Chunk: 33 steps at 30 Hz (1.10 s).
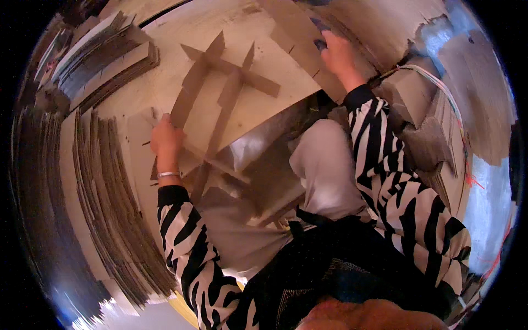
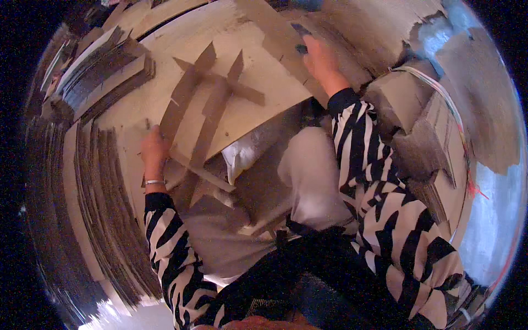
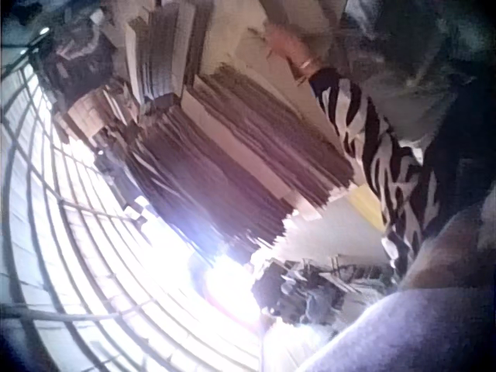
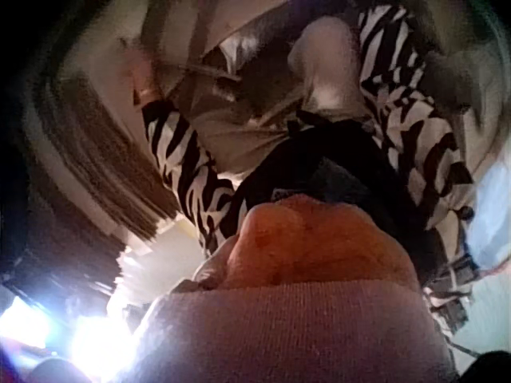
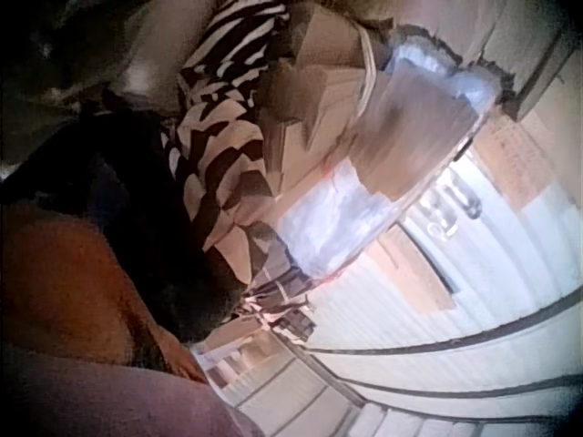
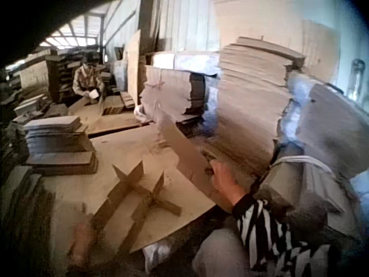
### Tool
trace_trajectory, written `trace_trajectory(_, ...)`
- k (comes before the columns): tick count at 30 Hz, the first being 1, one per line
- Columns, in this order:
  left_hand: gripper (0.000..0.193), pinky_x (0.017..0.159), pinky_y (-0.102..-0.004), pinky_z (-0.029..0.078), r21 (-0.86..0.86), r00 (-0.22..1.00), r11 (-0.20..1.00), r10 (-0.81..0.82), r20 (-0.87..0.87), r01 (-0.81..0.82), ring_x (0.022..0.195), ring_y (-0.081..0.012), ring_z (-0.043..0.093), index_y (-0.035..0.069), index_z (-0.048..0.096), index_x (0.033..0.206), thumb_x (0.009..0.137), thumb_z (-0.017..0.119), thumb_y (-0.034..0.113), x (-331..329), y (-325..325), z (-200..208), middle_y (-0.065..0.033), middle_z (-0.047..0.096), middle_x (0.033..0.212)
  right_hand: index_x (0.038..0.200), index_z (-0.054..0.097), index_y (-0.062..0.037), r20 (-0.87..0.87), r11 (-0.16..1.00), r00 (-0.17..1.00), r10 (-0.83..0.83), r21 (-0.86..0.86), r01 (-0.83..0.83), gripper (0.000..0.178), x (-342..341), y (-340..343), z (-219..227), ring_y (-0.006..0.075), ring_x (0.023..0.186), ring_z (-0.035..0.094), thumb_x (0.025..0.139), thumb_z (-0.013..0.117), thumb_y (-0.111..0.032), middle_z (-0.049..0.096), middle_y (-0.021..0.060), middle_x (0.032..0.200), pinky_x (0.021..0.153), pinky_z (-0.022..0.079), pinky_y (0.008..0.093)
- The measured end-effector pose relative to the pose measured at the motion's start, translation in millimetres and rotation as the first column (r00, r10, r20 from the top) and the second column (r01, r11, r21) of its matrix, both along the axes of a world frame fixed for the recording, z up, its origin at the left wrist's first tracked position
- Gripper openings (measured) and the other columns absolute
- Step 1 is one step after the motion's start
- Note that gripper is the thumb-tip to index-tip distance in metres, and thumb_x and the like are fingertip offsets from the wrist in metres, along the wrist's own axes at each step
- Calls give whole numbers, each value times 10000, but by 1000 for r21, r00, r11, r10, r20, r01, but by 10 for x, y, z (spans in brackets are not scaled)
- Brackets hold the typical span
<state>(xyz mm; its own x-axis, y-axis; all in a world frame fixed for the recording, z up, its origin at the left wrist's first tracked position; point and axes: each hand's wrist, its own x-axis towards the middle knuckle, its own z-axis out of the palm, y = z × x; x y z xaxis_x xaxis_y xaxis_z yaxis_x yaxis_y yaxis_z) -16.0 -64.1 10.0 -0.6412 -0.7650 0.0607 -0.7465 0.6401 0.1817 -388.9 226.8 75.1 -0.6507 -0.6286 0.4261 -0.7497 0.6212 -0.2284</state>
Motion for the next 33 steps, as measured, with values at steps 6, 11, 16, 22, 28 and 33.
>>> trace_trajectory(6,211,735,-491,518,51,998,998,38,-52,-35,906,-390,634,100,613,980,774,580,137,-254,129,175,-171,672,935,1140,526,-34,254,842,804,538,-217,-495,362,831,-878,-141,353,930,556,827,620,-189,604,218,1050,806,450,388)
trace_trajectory(11,232,734,-479,525,16,989,989,149,-22,-149,920,-371,642,110,621,994,778,578,184,-68,41,66,-165,678,942,1127,548,-68,482,833,704,522,-108,-543,388,1129,-1085,-188,395,900,610,744,605,-103,637,204,929,749,474,462)
trace_trajectory(16,258,740,-476,532,9,988,988,153,37,-153,933,-362,648,122,635,1018,779,584,205,-208,154,105,-160,678,984,1091,531,-79,331,803,763,556,24,-595,379,1073,-763,-25,411,874,605,721,613,-95,636,194,902,702,474,496)
trace_trajectory(22,265,752,-471,534,-7,979,980,197,51,-197,942,-363,647,120,656,1010,776,585,220,-72,184,165,-161,675,999,1044,506,-52,294,776,752,590,51,-629,348,1621,-927,0,409,851,609,713,613,-74,630,182,862,692,477,516)
trace_trajectory(28,304,795,-451,531,53,954,958,272,128,-281,982,-354,641,140,690,1039,776,570,234,95,-44,88,-141,673,1060,1051,507,-58,272,708,703,657,96,-699,340,1691,-920,149,436,801,584,724,597,-36,611,217,808,675,449,518)
trace_trajectory(33,297,804,-441,530,68,955,959,264,134,-274,1005,-342,637,149,705,1022,772,568,234,-172,53,205,-131,673,1073,1086,521,-77,329,696,747,577,281,-661,362,1735,-848,79,404,806,609,732,592,-41,628,191,817,672,468,510)
